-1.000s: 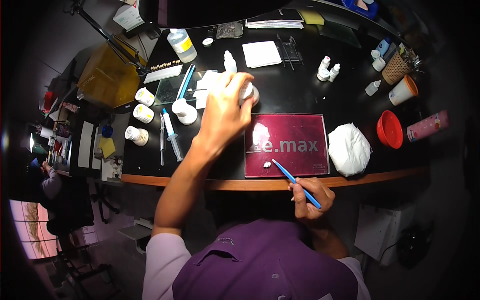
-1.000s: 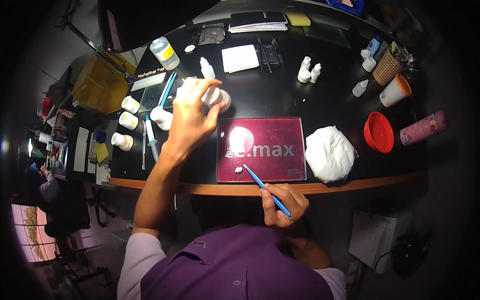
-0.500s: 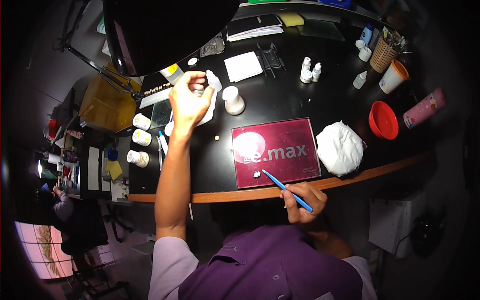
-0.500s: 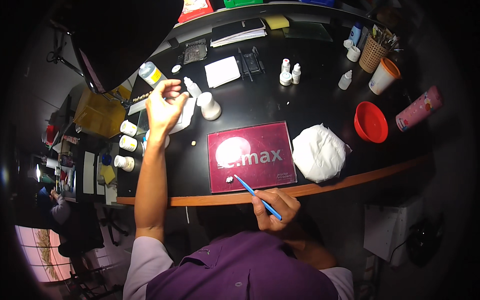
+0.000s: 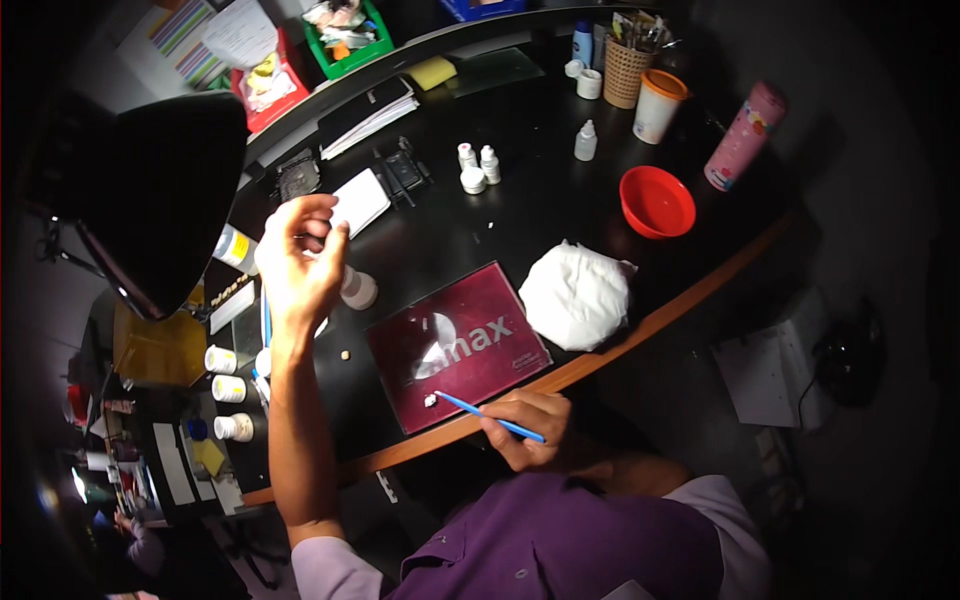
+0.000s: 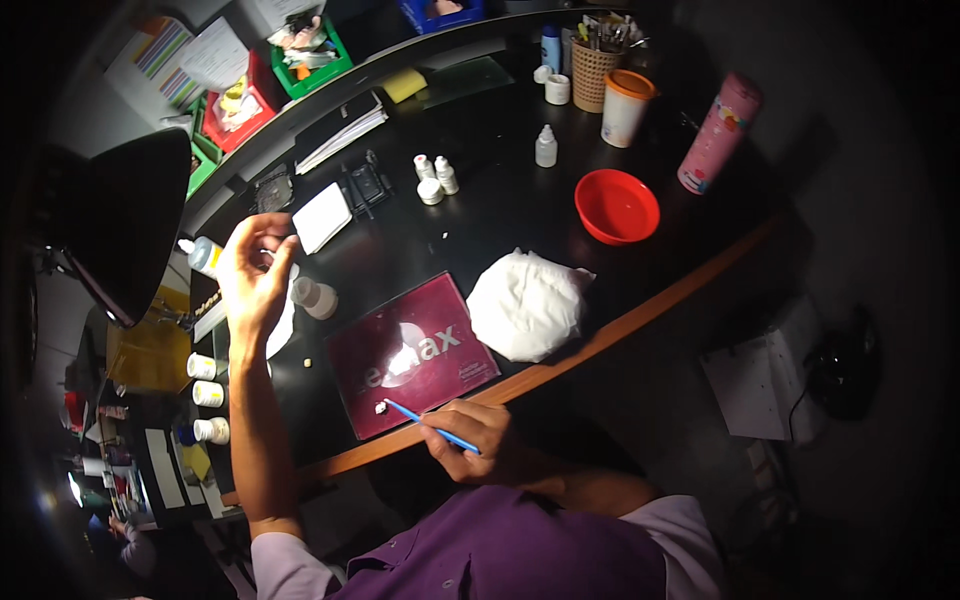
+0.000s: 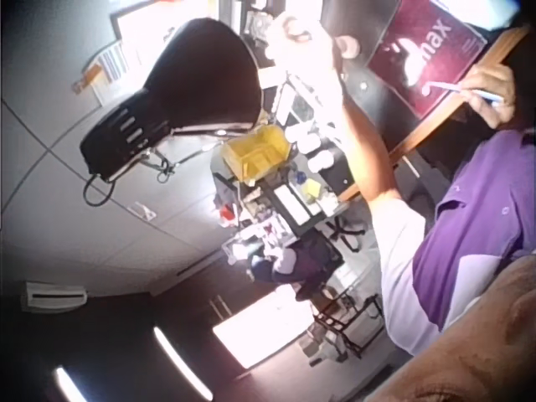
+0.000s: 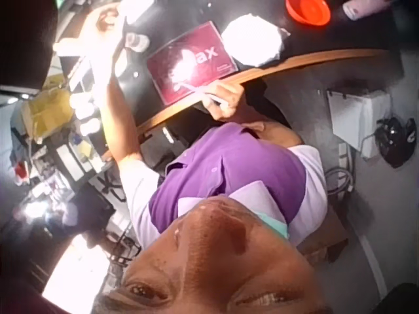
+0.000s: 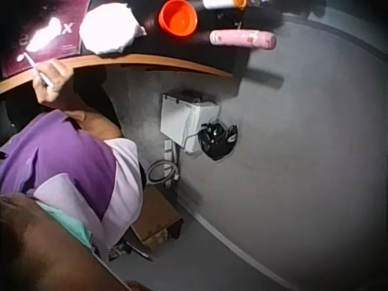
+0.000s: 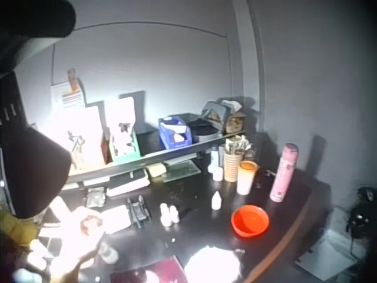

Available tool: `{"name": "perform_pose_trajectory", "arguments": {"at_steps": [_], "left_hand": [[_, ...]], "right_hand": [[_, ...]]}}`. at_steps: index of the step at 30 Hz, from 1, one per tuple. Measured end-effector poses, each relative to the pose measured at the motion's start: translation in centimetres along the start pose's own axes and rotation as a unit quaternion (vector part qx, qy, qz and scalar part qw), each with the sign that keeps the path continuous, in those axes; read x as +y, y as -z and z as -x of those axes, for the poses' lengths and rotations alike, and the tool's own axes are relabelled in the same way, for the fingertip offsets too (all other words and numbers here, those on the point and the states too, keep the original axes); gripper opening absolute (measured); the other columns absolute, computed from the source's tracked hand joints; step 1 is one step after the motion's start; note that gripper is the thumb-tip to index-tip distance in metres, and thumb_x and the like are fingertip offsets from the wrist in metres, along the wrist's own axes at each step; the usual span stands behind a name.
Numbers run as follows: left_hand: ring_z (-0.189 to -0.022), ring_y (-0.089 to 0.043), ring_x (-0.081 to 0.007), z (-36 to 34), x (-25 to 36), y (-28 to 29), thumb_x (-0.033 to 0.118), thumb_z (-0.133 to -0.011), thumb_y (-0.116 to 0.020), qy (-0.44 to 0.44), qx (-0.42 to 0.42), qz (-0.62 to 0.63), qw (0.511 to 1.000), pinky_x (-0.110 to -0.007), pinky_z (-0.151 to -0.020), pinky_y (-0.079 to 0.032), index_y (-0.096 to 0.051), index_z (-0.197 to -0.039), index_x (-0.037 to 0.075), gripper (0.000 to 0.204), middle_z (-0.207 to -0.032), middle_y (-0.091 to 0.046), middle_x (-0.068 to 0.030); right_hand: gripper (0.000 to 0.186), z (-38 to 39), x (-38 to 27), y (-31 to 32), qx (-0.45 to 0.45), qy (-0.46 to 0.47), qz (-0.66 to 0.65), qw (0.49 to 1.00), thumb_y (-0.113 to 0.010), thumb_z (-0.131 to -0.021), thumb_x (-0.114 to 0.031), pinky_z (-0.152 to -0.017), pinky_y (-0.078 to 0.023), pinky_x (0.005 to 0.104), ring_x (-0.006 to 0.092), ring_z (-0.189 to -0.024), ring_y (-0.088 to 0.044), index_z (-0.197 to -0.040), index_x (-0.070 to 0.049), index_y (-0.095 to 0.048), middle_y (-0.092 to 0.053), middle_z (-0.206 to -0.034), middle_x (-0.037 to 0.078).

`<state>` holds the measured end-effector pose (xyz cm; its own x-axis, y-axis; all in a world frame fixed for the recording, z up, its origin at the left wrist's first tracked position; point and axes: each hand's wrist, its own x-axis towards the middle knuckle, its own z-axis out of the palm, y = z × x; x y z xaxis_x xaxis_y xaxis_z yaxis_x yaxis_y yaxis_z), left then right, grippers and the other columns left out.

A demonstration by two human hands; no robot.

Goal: The person prepares a dental prosthetic by mixing white paste with liquid on a glass palette using a small spatula and then applies it to a dental bridge on a stone model using a brush.

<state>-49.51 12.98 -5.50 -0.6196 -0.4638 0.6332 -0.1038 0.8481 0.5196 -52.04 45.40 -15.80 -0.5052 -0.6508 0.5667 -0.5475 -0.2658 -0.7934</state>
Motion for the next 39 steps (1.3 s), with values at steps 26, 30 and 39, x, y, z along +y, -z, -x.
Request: {"name": "perform_pose_trajectory", "arguments": {"at_steps": [26, 30, 39], "left_hand": [[-0.101, -0.076, -0.0409, -8.0, 12.3, -29.5, 0.025, -0.075, -0.094, 0.109, -0.174, 0.11, 0.972, -0.046, -0.09, -0.062, -0.074, -0.113, 0.001, 0.049, -0.106, -0.078, -0.0237], [-0.095, -0.08, -0.0276, -6.2, 11.6, -17.4, 0.014, -0.073, -0.096, -0.069, -0.108, 0.201, 0.971, -0.038, -0.085, -0.064, -0.067, -0.11, 0.001, 0.049, -0.099, -0.08, -0.0153], [-0.103, -0.076, -0.0182, 10.9, 7.8, 5.7, 0.0, -0.081, -0.089, 0.083, 0.006, 0.207, 0.975, -0.03, -0.081, -0.065, -0.073, -0.121, -0.003, 0.043, -0.114, -0.077, -0.013]], "right_hand": [[0.02, 0.6, 1.8, -0.6, -0.014, 0.11, 0.046, 0.993, -0.076, -0.086, 0.002, -0.063, -0.062, 0.0359, 0.0261, -0.071, -0.074, -0.104, 0.0, -0.068, -0.072, -0.084, 0.011], [0.017, 0.0, 0.7, -0.1, -0.031, 0.071, -0.006, 0.997, -0.076, -0.086, 0.003, -0.061, -0.061, 0.0342, 0.0248, -0.07, -0.074, -0.101, -0.002, -0.071, -0.075, -0.088, 0.013], [0.023, -0.6, 0.6, 0.5, -0.035, 0.043, 0.033, 0.998, -0.082, -0.085, 0.008, -0.065, -0.062, 0.0308, 0.0226, -0.075, -0.076, -0.105, -0.002, -0.077, -0.075, -0.09, 0.013]]}}
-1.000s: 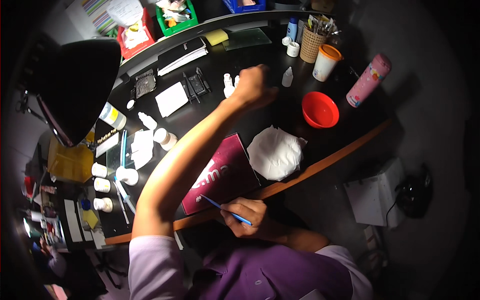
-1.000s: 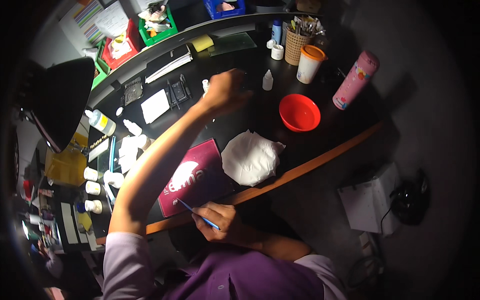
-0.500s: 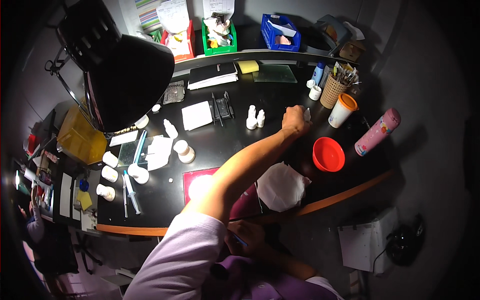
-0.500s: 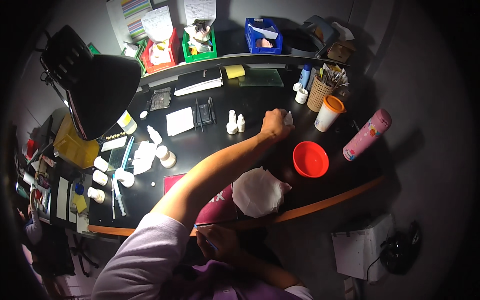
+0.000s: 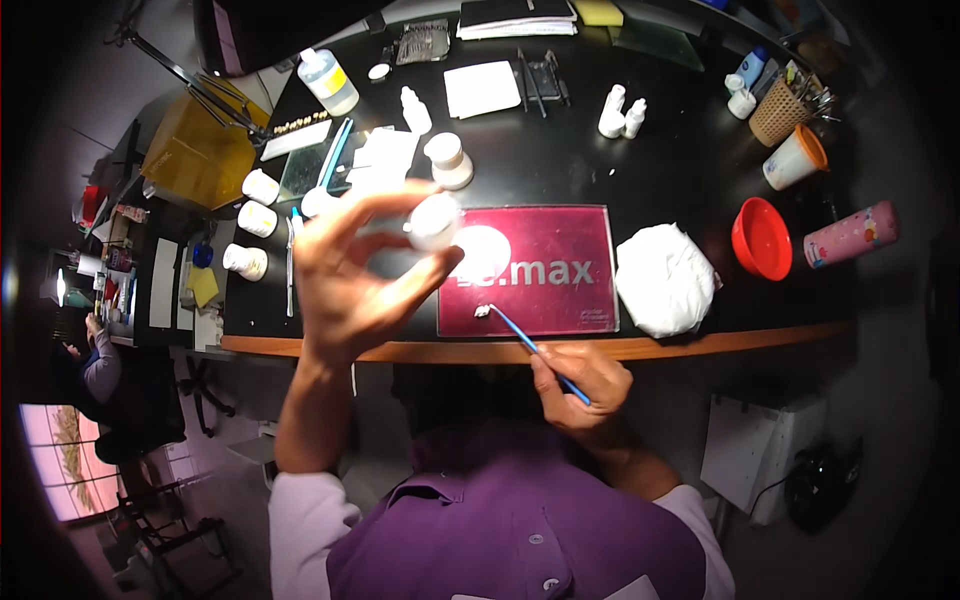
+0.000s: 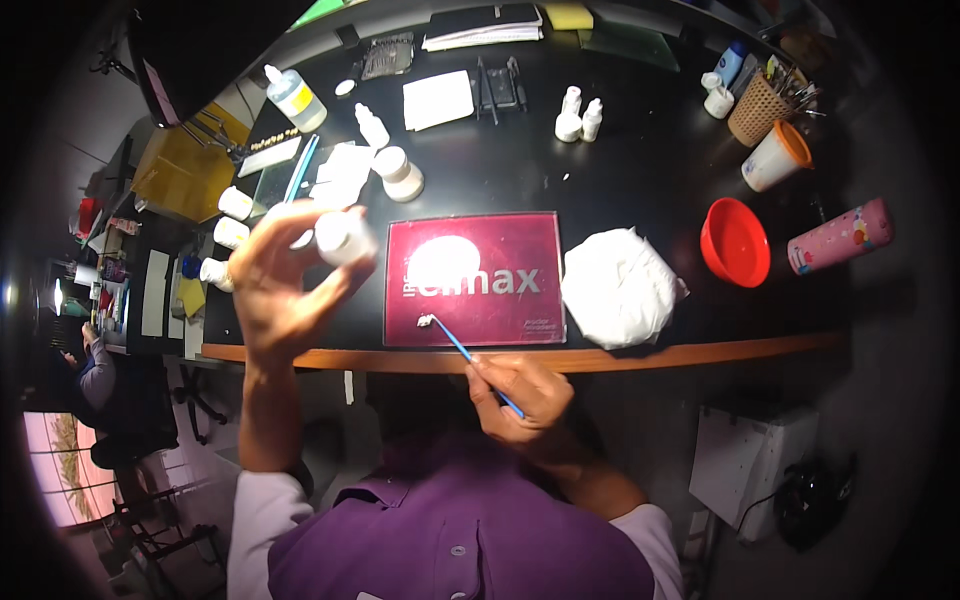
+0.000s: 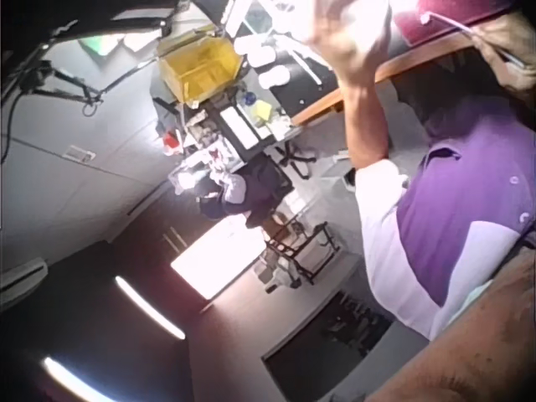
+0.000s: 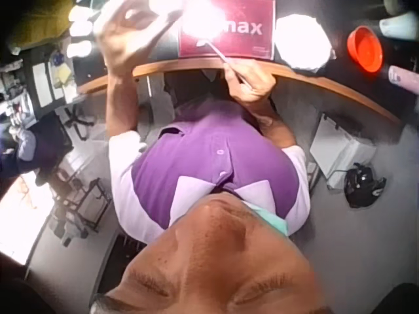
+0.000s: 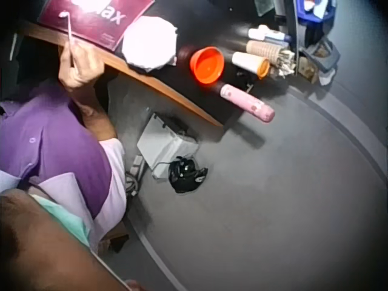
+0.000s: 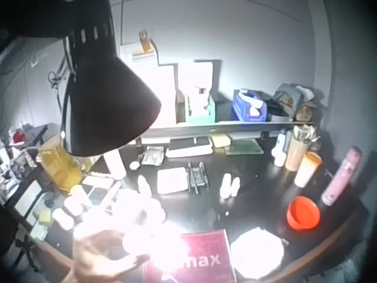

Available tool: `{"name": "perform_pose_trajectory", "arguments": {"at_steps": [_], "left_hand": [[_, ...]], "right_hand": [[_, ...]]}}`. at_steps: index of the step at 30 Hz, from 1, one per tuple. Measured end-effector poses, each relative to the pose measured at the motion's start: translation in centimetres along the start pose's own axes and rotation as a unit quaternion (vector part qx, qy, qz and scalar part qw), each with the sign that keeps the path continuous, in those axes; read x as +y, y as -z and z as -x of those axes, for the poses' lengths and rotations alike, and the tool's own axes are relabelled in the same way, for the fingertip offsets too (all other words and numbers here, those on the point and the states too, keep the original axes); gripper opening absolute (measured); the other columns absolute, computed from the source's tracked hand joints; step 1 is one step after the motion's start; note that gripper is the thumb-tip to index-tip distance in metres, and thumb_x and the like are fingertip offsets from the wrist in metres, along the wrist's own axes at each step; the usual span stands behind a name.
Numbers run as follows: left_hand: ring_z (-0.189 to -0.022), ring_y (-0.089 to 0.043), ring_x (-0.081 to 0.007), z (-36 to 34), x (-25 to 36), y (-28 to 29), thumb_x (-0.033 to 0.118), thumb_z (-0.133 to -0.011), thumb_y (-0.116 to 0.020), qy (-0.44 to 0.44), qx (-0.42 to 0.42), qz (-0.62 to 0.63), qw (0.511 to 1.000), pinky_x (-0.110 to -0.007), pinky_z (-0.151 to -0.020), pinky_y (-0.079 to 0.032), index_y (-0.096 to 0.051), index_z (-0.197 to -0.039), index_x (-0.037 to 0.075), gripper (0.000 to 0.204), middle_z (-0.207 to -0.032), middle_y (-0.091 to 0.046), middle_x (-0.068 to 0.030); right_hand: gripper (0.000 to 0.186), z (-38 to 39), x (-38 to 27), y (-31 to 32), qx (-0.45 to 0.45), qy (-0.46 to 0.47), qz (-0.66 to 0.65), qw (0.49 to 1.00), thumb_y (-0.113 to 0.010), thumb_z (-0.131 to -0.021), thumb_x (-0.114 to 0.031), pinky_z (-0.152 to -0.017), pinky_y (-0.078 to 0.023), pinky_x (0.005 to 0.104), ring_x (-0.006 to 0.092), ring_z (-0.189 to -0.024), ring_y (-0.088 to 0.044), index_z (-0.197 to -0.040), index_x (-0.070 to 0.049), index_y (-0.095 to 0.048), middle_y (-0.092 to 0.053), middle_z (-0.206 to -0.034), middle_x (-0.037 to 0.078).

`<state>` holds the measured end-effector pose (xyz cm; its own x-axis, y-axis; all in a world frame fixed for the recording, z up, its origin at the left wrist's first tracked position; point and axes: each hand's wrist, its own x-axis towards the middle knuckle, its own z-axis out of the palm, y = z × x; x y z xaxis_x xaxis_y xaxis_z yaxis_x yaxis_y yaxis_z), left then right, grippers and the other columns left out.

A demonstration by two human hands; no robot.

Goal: The person prepares a dental prosthetic by mixing white paste with liquid on a glass palette using a small spatula and then applies it to a dental bridge on a stone model using a brush.

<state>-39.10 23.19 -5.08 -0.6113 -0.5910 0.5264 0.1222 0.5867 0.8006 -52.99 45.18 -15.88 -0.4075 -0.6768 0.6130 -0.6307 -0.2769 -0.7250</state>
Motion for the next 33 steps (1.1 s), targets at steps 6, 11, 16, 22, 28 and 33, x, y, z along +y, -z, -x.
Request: {"name": "perform_pose_trajectory", "arguments": {"at_steps": [6, 11, 16, 22, 28, 33], "left_hand": [[-0.101, -0.072, -0.0164, 9.8, -2.8, 2.7, -0.009, -0.081, -0.084, 0.13, 0.082, -0.01, 0.988, -0.028, -0.083, -0.06, -0.073, -0.122, -0.006, 0.043, -0.116, -0.068, -0.0115], [-0.1, -0.072, -0.0159, 10.9, -3.3, 1.4, -0.007, -0.083, -0.083, 0.195, 0.043, -0.014, 0.98, -0.029, -0.09, -0.058, -0.069, -0.121, -0.005, 0.041, -0.111, -0.07, -0.0106], [-0.085, -0.069, -0.0182, 10.3, -4.0, 0.9, 0.002, -0.081, -0.078, 0.061, -0.016, -0.125, 0.99, -0.03, -0.078, -0.055, -0.071, -0.11, -0.006, 0.031, -0.093, -0.07, -0.0117], [-0.069, -0.06, -0.0274, 10.1, -4.4, -0.5, 0.013, -0.08, -0.077, 0.047, -0.038, -0.135, 0.989, -0.038, -0.063, -0.048, -0.07, -0.099, -0.002, 0.025, -0.082, -0.067, -0.0138], [-0.069, -0.058, -0.0267, 10.3, -4.5, -1.0, 0.013, -0.082, -0.075, 0.04, -0.06, -0.153, 0.986, -0.038, -0.063, -0.046, -0.066, -0.094, -0.002, 0.022, -0.08, -0.064, -0.0134], [-0.07, -0.057, -0.026, 10.1, -4.7, -1.3, 0.013, -0.084, -0.072, 0.024, -0.066, -0.152, 0.986, -0.037, -0.063, -0.045, -0.064, -0.095, -0.002, 0.02, -0.08, -0.063, -0.0138]], "right_hand": [[0.028, 0.6, -0.2, -0.8, -0.024, 0.001, 0.008, 1.0, -0.082, -0.084, 0.008, -0.061, -0.06, 0.0297, 0.0202, -0.072, -0.075, -0.11, -0.001, -0.076, -0.074, -0.087, 0.011], [0.026, 0.8, -0.4, -1.1, -0.021, 0.012, 0.031, 0.999, -0.082, -0.084, 0.008, -0.059, -0.059, 0.0297, 0.0206, -0.071, -0.074, -0.108, -0.001, -0.076, -0.074, -0.086, 0.011], [0.021, 0.6, -0.6, -1.1, 0.001, -0.023, 0.015, 1.0, -0.079, -0.085, 0.008, -0.059, -0.059, 0.0293, 0.0204, -0.068, -0.075, -0.105, 0.001, -0.075, -0.074, -0.082, 0.013], [0.018, 0.4, -0.5, -1.0, 0.012, -0.039, 0.016, 0.999, -0.076, -0.086, 0.009, -0.062, -0.059, 0.0283, 0.0198, -0.068, -0.075, -0.103, 0.003, -0.075, -0.075, -0.079, 0.014], [0.018, 0.5, -0.4, -0.9, 0.01, -0.049, 0.02, 0.999, -0.077, -0.085, 0.008, -0.061, -0.058, 0.0286, 0.0194, -0.068, -0.074, -0.102, 0.002, -0.076, -0.076, -0.079, 0.014], [0.024, 0.5, -0.3, -0.9, 0.005, -0.036, 0.024, 0.999, -0.081, -0.083, 0.005, -0.055, -0.058, 0.0301, 0.02, -0.066, -0.074, -0.105, -0.001, -0.075, -0.074, -0.082, 0.012]]}}
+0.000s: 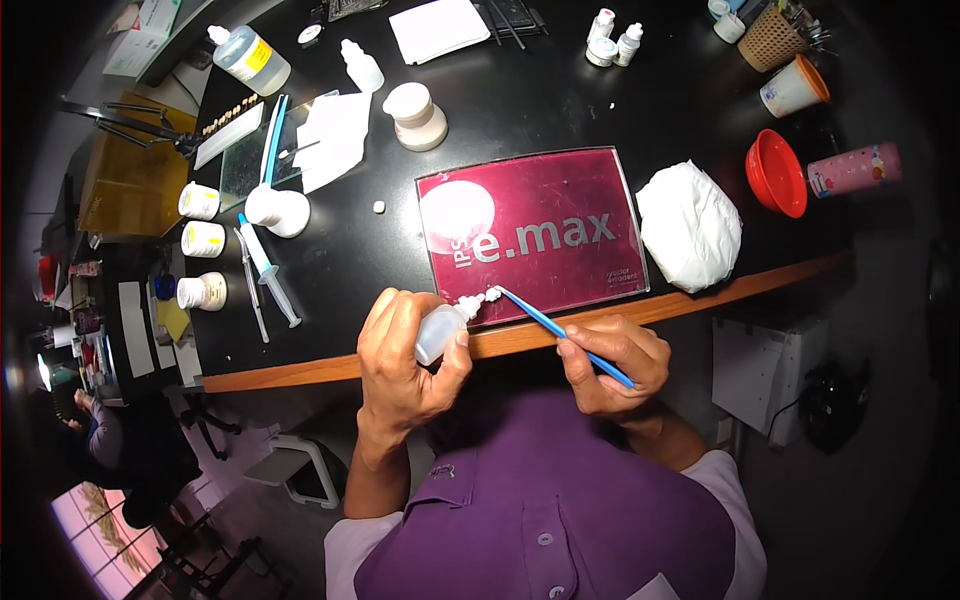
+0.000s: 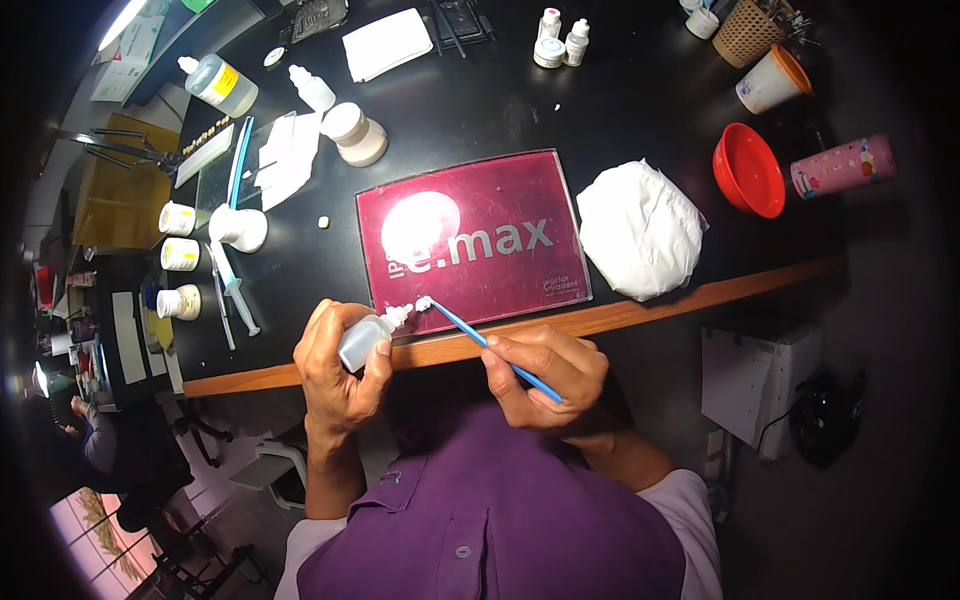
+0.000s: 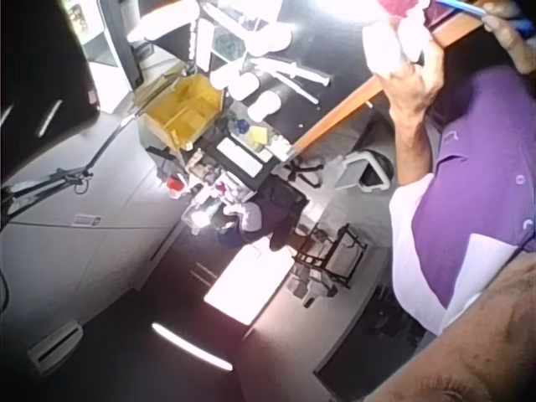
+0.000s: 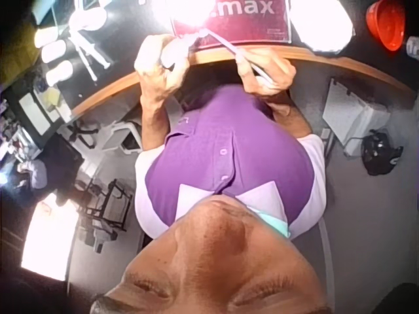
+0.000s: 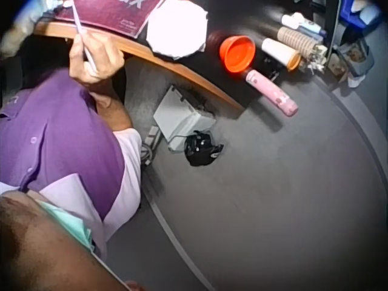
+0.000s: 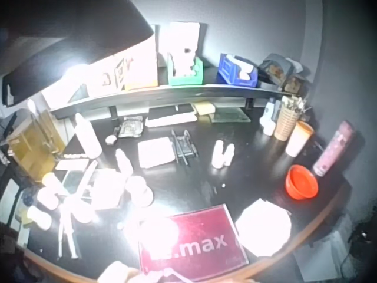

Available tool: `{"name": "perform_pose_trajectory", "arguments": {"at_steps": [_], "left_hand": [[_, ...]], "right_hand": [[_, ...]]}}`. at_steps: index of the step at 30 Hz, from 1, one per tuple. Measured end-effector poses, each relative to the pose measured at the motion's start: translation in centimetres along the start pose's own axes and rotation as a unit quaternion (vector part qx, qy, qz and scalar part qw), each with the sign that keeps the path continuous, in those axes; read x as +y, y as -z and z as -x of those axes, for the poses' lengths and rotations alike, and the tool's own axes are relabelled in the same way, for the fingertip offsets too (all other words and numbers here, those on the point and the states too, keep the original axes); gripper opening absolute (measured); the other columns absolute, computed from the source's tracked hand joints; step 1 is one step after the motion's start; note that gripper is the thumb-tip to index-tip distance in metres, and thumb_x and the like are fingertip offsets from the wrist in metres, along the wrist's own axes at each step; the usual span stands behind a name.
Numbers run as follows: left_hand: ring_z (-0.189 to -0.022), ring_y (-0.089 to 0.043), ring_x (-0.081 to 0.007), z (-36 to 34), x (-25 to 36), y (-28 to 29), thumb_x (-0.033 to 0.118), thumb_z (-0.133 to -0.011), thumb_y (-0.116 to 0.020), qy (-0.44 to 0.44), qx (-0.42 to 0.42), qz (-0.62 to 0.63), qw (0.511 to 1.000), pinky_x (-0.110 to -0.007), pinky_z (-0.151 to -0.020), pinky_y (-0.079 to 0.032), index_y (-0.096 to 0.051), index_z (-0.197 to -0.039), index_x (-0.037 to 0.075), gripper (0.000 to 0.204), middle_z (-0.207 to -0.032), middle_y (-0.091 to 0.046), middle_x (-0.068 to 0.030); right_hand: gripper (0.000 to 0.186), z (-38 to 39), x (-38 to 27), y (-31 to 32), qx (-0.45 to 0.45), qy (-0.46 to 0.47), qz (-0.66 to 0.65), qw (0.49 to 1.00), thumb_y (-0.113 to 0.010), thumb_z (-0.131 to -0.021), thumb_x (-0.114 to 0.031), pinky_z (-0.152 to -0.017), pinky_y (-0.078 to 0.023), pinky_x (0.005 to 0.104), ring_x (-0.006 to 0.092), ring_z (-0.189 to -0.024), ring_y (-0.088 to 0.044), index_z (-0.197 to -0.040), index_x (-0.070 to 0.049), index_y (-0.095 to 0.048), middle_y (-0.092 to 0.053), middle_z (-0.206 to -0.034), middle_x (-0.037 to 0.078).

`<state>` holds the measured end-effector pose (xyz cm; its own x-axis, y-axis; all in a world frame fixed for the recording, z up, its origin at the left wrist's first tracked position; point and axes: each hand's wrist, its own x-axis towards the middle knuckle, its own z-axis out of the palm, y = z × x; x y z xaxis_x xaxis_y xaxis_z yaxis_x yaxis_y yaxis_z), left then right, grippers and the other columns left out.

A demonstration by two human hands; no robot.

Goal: The person prepares a dental prosthetic by mixing white paste with liquid on a glass palette using a small spatula and then applies it to a dental bridge on a stone model using a brush.

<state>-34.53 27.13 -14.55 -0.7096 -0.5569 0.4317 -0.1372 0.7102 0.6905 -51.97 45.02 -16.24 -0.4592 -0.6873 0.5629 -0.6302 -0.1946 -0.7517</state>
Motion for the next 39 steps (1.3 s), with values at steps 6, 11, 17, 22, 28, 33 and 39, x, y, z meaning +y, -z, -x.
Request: {"name": "perform_pose_trajectory", "arguments": {"at_steps": [6, 11, 17, 22, 28, 33, 39], "left_hand": [[-0.069, -0.055, -0.0267, -0.2, 0.1, -0.1, 0.012, -0.084, -0.072, -0.002, -0.013, 0.005, 1.0, -0.038, -0.063, -0.044, -0.064, -0.095, -0.003, 0.02, -0.08, -0.062, -0.0141], [-0.069, -0.054, -0.027, -0.3, 0.0, -0.2, 0.012, -0.084, -0.072, -0.011, -0.022, -0.002, 1.0, -0.038, -0.063, -0.043, -0.064, -0.095, -0.003, 0.02, -0.079, -0.06, -0.0141], [-0.069, -0.055, -0.0261, -0.3, 0.1, -0.1, 0.012, -0.083, -0.07, -0.005, -0.014, 0.004, 1.0, -0.037, -0.063, -0.043, -0.064, -0.095, -0.003, 0.02, -0.079, -0.06, -0.0139], [-0.068, -0.054, -0.0279, 0.2, -0.2, -0.1, 0.014, -0.08, -0.072, 0.036, 0.012, 0.031, 0.999, -0.04, -0.063, -0.043, -0.064, -0.093, -0.002, 0.021, -0.078, -0.061, -0.0127], [-0.069, -0.053, -0.0256, 0.6, -0.2, 0.1, 0.018, -0.081, -0.072, 0.047, 0.033, 0.051, 0.997, -0.038, -0.063, -0.044, -0.065, -0.09, -0.001, 0.022, -0.078, -0.064, -0.0115], [-0.069, -0.053, -0.0252, 0.7, -0.3, 0.2, 0.019, -0.082, -0.072, 0.047, 0.038, 0.059, 0.996, -0.038, -0.063, -0.044, -0.066, -0.09, 0.0, 0.022, -0.078, -0.064, -0.0114], [-0.068, -0.052, -0.0255, 0.7, -0.3, 0.2, 0.018, -0.082, -0.072, 0.046, 0.031, 0.056, 0.997, -0.038, -0.063, -0.044, -0.066, -0.09, 0.0, 0.021, -0.078, -0.065, -0.0114]], "right_hand": [[0.024, 0.1, 0.1, -0.1, 0.005, 0.0, 0.004, 1.0, -0.081, -0.083, 0.004, -0.056, -0.059, 0.0299, 0.0205, -0.068, -0.075, -0.105, -0.002, -0.076, -0.075, -0.083, 0.012], [0.024, 0.0, 0.0, -0.1, 0.003, 0.001, 0.007, 1.0, -0.081, -0.083, 0.004, -0.057, -0.059, 0.0299, 0.0208, -0.069, -0.076, -0.105, -0.002, -0.076, -0.075, -0.084, 0.012], [0.024, -0.1, 0.0, 0.0, 0.001, 0.001, 0.004, 1.0, -0.081, -0.083, 0.004, -0.057, -0.06, 0.03, 0.0209, -0.07, -0.076, -0.105, -0.002, -0.076, -0.075, -0.085, 0.013], [0.023, -0.2, -0.2, -0.1, 0.0, -0.01, 0.007, 1.0, -0.081, -0.083, 0.005, -0.059, -0.06, 0.03, 0.0213, -0.071, -0.076, -0.105, -0.001, -0.076, -0.076, -0.085, 0.013], [0.021, -0.5, -0.4, -0.5, -0.018, 0.008, 0.016, 1.0, -0.082, -0.083, 0.006, -0.06, -0.061, 0.0301, 0.0221, -0.073, -0.077, -0.103, 0.0, -0.077, -0.076, -0.087, 0.012], [0.021, -0.3, -0.5, -0.5, -0.023, 0.028, -0.004, 0.999, -0.083, -0.083, 0.006, -0.057, -0.059, 0.0289, 0.0207, -0.069, -0.076, -0.103, 0.0, -0.077, -0.075, -0.085, 0.011], [0.023, 0.1, -0.4, -0.6, -0.01, 0.015, 0.024, 1.0, -0.083, -0.083, 0.004, -0.054, -0.057, 0.0293, 0.0193, -0.064, -0.074, -0.104, -0.002, -0.077, -0.074, -0.083, 0.01]]}}
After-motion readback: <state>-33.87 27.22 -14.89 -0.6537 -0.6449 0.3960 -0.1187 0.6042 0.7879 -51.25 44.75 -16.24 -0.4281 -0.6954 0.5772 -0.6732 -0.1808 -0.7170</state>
